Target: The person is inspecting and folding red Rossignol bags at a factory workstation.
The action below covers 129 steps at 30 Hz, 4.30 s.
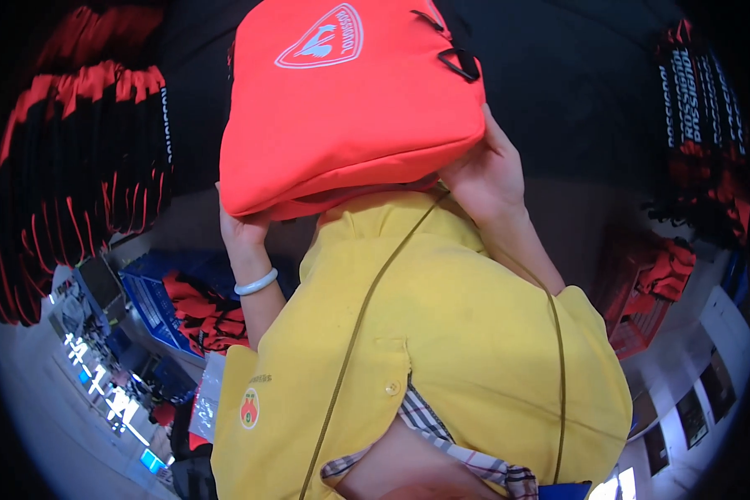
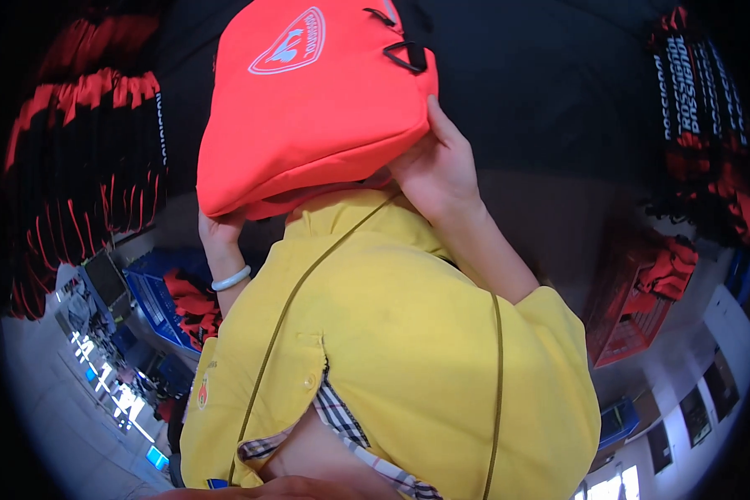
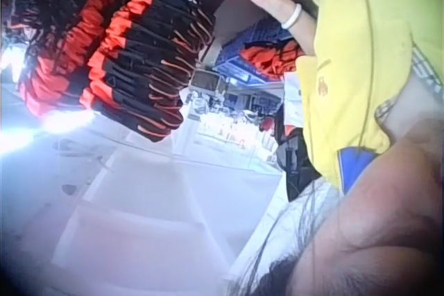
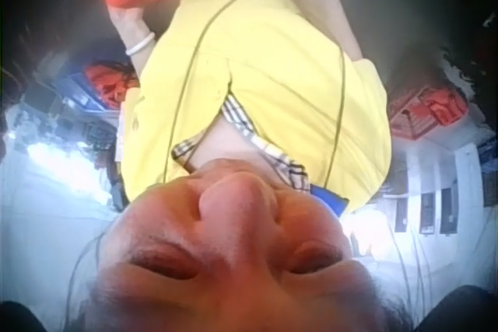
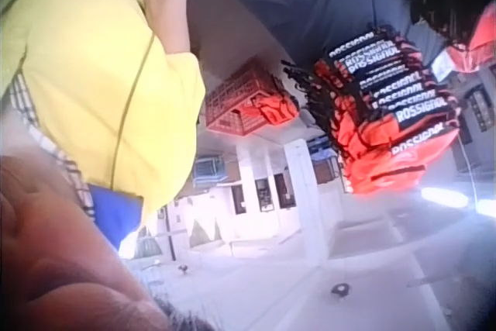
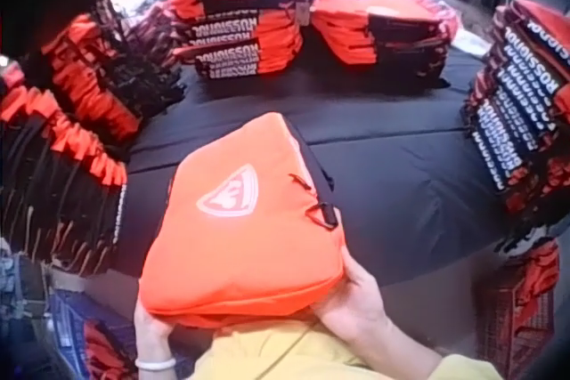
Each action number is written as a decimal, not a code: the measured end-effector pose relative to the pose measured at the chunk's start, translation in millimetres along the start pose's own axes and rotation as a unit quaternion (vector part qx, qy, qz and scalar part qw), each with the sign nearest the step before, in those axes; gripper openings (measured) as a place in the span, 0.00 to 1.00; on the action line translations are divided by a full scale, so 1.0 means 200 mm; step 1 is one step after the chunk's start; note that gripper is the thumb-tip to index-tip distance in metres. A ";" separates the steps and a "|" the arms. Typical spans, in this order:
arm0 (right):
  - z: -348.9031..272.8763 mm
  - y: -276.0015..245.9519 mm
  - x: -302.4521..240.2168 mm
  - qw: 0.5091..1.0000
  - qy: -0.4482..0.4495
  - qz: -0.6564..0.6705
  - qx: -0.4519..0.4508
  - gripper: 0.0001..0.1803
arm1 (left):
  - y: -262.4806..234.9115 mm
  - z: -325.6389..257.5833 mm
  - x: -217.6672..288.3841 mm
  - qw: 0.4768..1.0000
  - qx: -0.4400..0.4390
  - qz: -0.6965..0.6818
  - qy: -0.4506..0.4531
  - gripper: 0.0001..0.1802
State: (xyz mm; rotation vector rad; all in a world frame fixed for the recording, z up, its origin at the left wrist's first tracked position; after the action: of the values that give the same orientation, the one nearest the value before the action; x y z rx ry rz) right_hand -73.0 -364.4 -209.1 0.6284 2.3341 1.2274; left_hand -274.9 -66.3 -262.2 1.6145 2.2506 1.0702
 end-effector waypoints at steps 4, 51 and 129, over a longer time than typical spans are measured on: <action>0.02 0.01 -0.01 0.996 -0.009 0.060 -0.071 0.24 | 0.01 -0.04 -0.07 0.997 0.034 0.057 0.029 0.31; 0.17 -0.50 -0.49 0.477 -0.337 -0.785 0.204 0.14 | -0.34 0.43 -0.26 0.910 0.081 0.398 -0.084 0.34; 0.38 0.52 -0.36 0.701 -0.238 -0.637 -0.213 0.28 | 0.27 0.33 -0.12 0.270 -0.241 0.872 0.329 0.15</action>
State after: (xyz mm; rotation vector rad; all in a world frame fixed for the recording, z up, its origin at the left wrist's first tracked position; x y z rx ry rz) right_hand 47.0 -304.1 -150.3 -0.7125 1.3222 0.6710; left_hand -190.2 -49.3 -283.1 2.9029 -1.4257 2.3231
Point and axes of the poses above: each hand's wrist, its own z-axis towards the middle knuckle, its own y-axis out of the palm, x = y × z, the point moved 7 cm from there along z, towards the middle knuckle, and after that the axes turned 7 degrees about -z, right-handed, at the moved point
